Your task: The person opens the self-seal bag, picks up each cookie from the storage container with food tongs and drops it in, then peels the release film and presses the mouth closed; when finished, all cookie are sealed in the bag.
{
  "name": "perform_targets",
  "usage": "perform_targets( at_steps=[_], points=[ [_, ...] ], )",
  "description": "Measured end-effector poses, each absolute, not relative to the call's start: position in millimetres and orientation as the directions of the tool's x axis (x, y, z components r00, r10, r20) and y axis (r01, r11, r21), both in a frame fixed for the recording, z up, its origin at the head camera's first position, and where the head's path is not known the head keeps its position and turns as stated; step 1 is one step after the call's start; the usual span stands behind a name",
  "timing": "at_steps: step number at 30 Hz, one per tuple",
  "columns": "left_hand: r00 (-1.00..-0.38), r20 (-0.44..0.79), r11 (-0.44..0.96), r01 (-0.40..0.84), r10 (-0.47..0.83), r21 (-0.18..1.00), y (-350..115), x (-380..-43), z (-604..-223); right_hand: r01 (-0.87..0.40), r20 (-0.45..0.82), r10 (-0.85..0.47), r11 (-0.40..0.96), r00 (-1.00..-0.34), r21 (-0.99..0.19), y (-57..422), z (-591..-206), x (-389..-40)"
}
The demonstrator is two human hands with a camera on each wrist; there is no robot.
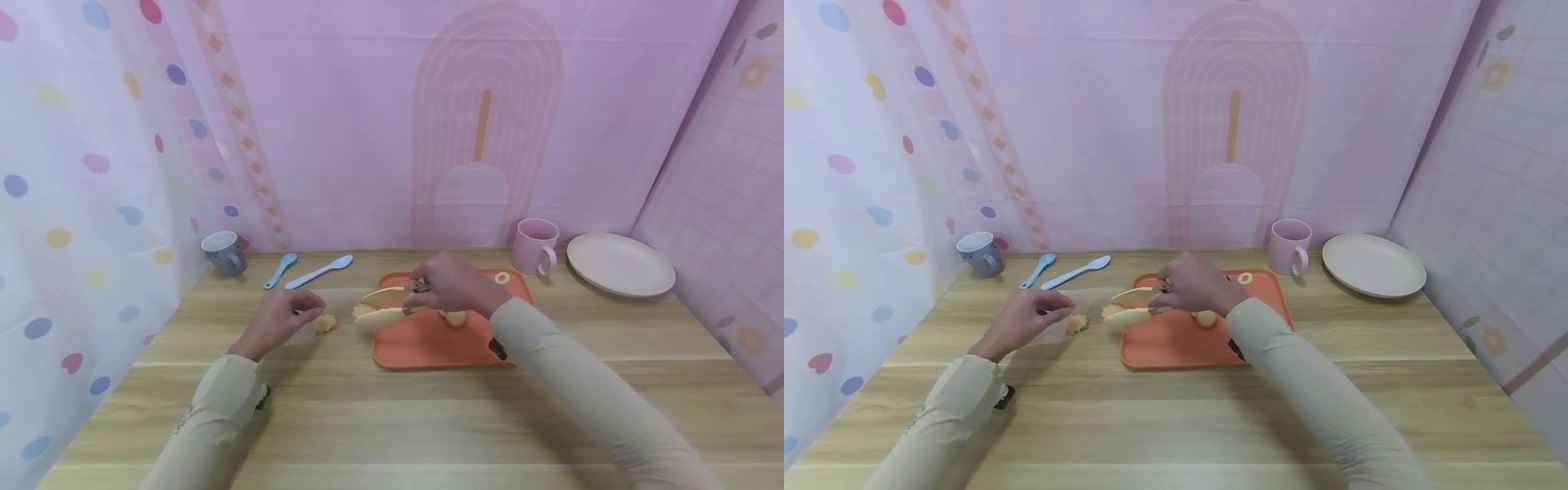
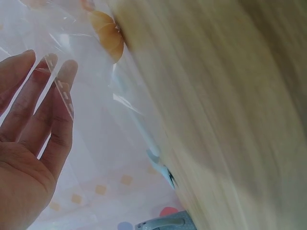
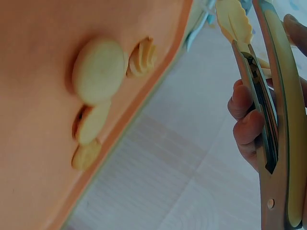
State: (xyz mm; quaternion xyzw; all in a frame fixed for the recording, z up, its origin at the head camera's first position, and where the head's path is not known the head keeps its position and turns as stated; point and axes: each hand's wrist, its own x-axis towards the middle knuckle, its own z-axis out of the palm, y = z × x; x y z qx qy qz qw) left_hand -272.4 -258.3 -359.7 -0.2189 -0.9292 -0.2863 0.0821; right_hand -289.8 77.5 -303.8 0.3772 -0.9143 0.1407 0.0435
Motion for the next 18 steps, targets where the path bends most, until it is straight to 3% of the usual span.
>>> perform_targets(
  at_steps=[18],
  points=[
    [-0.873,0.315,0.725,0.485,0.371,0.489,-256,-273,-362,-0.704,0.207,-0.675,0.653,-0.708,-0.278,26,-328,-293]
  ],
)
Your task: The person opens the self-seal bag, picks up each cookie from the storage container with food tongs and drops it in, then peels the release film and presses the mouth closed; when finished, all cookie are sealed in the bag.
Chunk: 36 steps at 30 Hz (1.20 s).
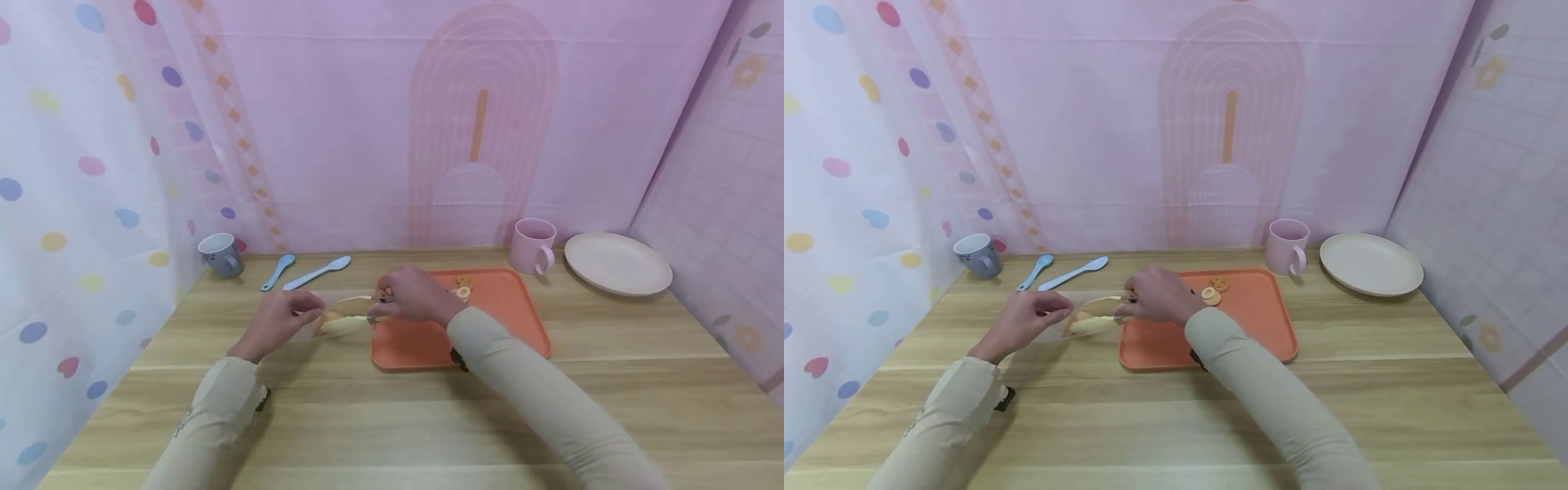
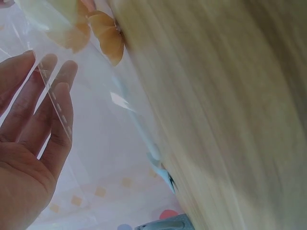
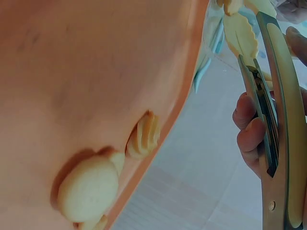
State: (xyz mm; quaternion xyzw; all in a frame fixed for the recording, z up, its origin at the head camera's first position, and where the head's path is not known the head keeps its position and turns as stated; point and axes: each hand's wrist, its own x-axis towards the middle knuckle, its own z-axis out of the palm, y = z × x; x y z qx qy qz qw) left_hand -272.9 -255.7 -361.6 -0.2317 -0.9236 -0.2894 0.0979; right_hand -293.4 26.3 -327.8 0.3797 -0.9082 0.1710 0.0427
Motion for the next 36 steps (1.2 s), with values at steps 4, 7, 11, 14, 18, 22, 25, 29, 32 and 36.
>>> perform_targets(
  at_steps=[4,7,11,14,18,22,25,29,32,36],
  points=[
    [-0.876,0.312,0.72,0.481,0.368,0.501,-255,-273,-361,-0.693,0.208,-0.662,0.671,-0.72,-0.265,21,-330,-294],
    [-0.881,0.304,0.724,0.472,0.363,0.503,-256,-273,-361,-0.685,0.204,-0.655,0.683,-0.728,-0.254,18,-332,-294],
    [-0.884,0.3,0.731,0.466,0.359,0.498,-256,-272,-362,-0.684,0.2,-0.655,0.685,-0.729,-0.25,18,-333,-293],
    [-0.882,0.304,0.731,0.469,0.36,0.496,-256,-273,-363,-0.683,0.193,-0.657,0.68,-0.729,-0.266,21,-332,-292],
    [-0.877,0.315,0.725,0.477,0.362,0.497,-257,-274,-364,-0.681,0.189,-0.659,0.666,-0.728,-0.303,30,-330,-291],
    [-0.874,0.317,0.725,0.483,0.367,0.491,-257,-275,-366,-0.662,0.175,-0.646,0.672,-0.743,-0.333,47,-326,-287],
    [-0.873,0.313,0.724,0.485,0.373,0.491,-257,-275,-367,-0.642,0.174,-0.626,0.682,-0.76,-0.351,63,-323,-283],
    [-0.874,0.313,0.717,0.484,0.371,0.502,-257,-276,-366,-0.645,0.204,-0.614,0.694,-0.762,-0.32,75,-320,-280],
    [-0.879,0.316,0.717,0.475,0.358,0.51,-257,-277,-365,-0.652,0.218,-0.614,0.709,-0.758,-0.271,73,-322,-281],
    [-0.884,0.304,0.717,0.467,0.355,0.517,-255,-278,-365,-0.645,0.203,-0.613,0.71,-0.763,-0.281,59,-330,-282]
  ],
)
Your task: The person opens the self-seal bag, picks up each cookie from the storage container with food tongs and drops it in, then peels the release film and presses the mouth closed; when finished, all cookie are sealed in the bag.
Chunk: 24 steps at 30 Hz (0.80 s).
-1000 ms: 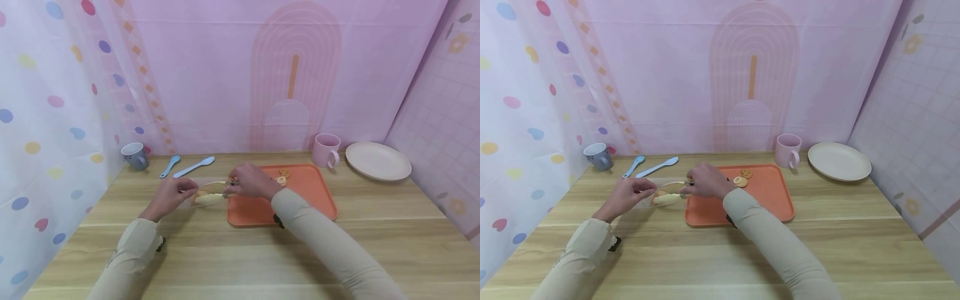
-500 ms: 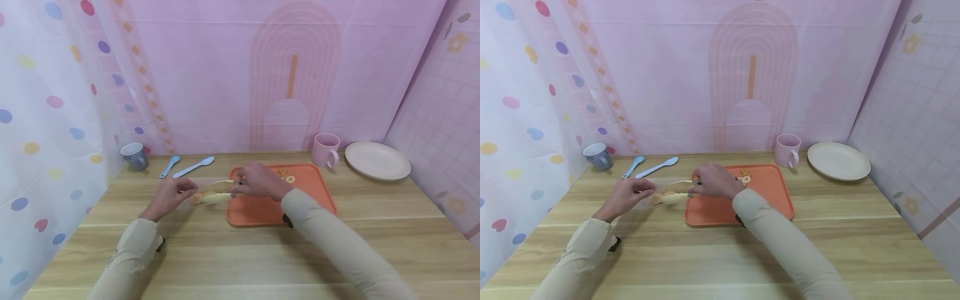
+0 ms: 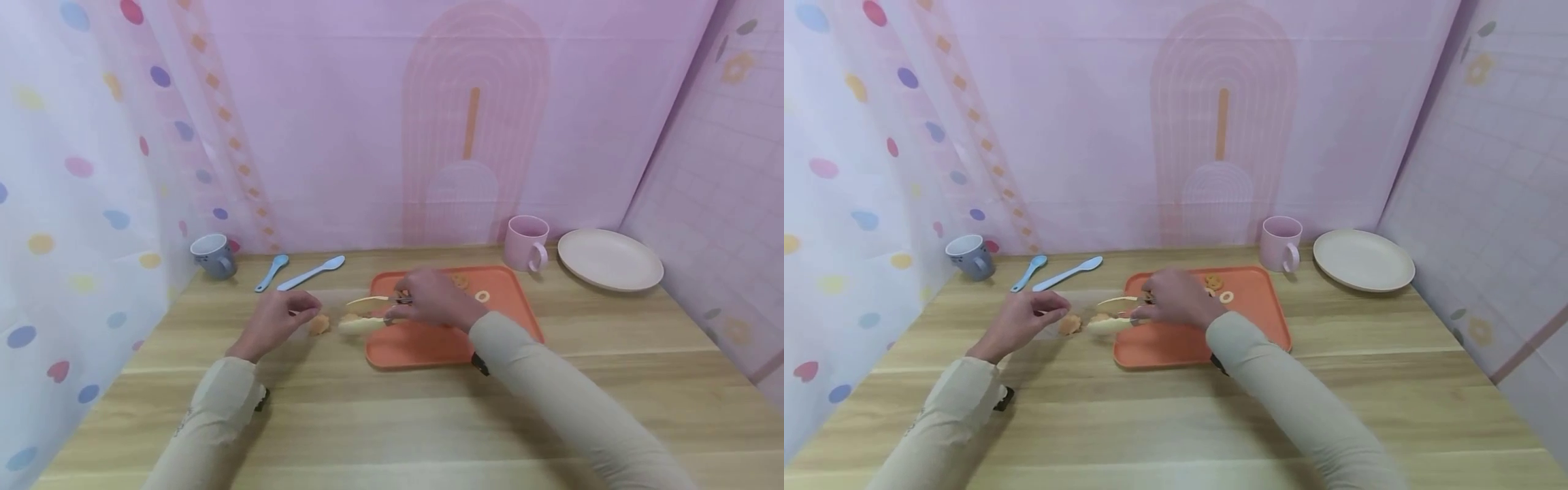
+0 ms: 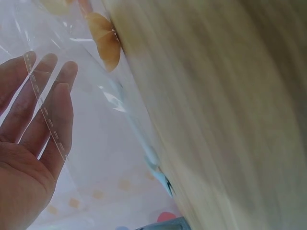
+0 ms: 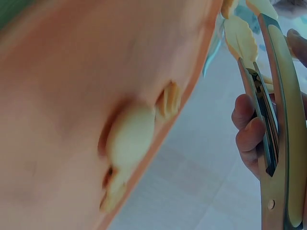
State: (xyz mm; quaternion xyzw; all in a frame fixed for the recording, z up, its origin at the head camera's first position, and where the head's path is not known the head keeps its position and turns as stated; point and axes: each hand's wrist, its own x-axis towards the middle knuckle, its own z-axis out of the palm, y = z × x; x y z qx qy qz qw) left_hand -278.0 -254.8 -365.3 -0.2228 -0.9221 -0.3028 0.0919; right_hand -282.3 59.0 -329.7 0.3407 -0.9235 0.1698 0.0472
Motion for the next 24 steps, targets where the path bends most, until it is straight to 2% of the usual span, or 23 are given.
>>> perform_targets(
  at_steps=[4,9,18,24],
  points=[
    [-0.882,0.306,0.715,0.47,0.358,0.518,-255,-275,-366,-0.65,0.203,-0.621,0.683,-0.757,-0.333,41,-336,-284],
    [-0.881,0.307,0.719,0.472,0.36,0.51,-257,-274,-364,-0.667,0.22,-0.633,0.666,-0.742,-0.334,28,-336,-285],
    [-0.872,0.327,0.706,0.488,0.366,0.513,-254,-277,-365,-0.631,0.169,-0.619,0.678,-0.767,-0.378,37,-331,-281],
    [-0.877,0.317,0.7,0.48,0.362,0.529,-253,-277,-366,-0.615,0.192,-0.593,0.681,-0.782,-0.398,46,-333,-279]
  ],
)
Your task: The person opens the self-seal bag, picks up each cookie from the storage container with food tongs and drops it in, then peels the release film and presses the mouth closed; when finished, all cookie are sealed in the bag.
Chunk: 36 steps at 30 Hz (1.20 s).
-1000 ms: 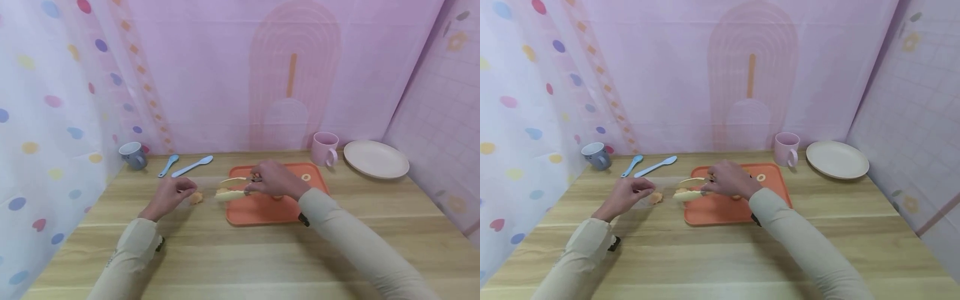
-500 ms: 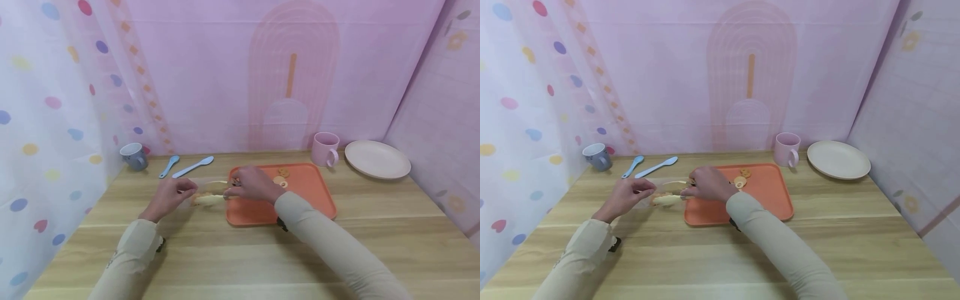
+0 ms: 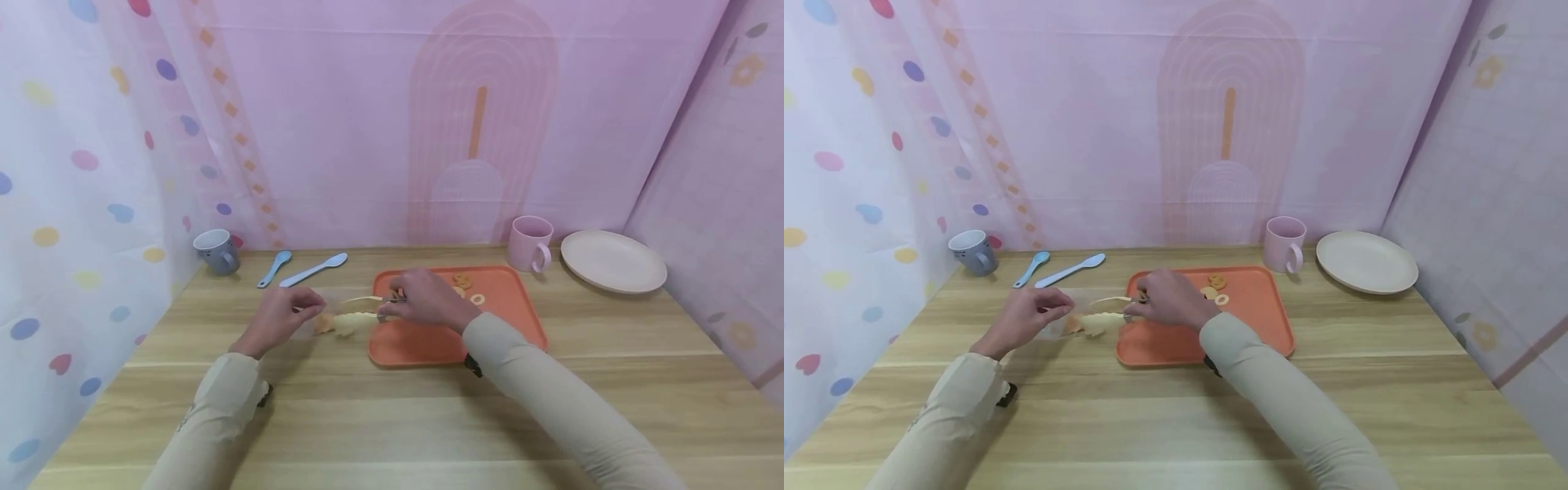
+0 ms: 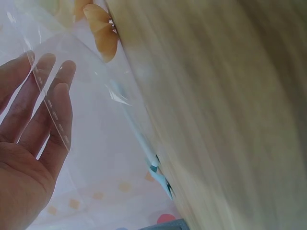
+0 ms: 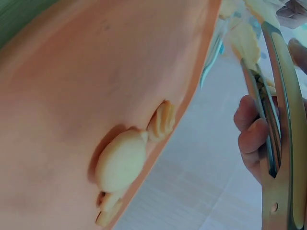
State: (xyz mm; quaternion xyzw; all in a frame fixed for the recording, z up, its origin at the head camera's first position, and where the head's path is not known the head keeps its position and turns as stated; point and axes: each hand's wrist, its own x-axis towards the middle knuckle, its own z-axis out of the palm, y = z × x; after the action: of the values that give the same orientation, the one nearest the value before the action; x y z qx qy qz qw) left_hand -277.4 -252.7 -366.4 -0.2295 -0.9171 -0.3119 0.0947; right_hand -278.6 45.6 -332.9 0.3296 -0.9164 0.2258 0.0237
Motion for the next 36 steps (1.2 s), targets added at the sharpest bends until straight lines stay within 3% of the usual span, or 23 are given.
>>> perform_targets(
  at_steps=[12,19,24,36],
  points=[
    [-0.889,0.31,0.731,0.455,0.338,0.508,-260,-275,-366,-0.558,0.176,-0.535,0.735,-0.826,-0.386,100,-314,-264],
    [-0.884,0.323,0.742,0.462,0.339,0.485,-260,-272,-365,-0.607,0.301,-0.544,0.772,-0.784,-0.189,146,-310,-272],
    [-0.88,0.34,0.745,0.466,0.332,0.477,-259,-271,-364,-0.605,0.306,-0.557,0.792,-0.772,-0.082,163,-311,-279],
    [-0.88,0.344,0.731,0.466,0.327,0.498,-256,-268,-362,-0.606,0.222,-0.57,0.78,-0.791,-0.155,159,-312,-292]
  ],
)
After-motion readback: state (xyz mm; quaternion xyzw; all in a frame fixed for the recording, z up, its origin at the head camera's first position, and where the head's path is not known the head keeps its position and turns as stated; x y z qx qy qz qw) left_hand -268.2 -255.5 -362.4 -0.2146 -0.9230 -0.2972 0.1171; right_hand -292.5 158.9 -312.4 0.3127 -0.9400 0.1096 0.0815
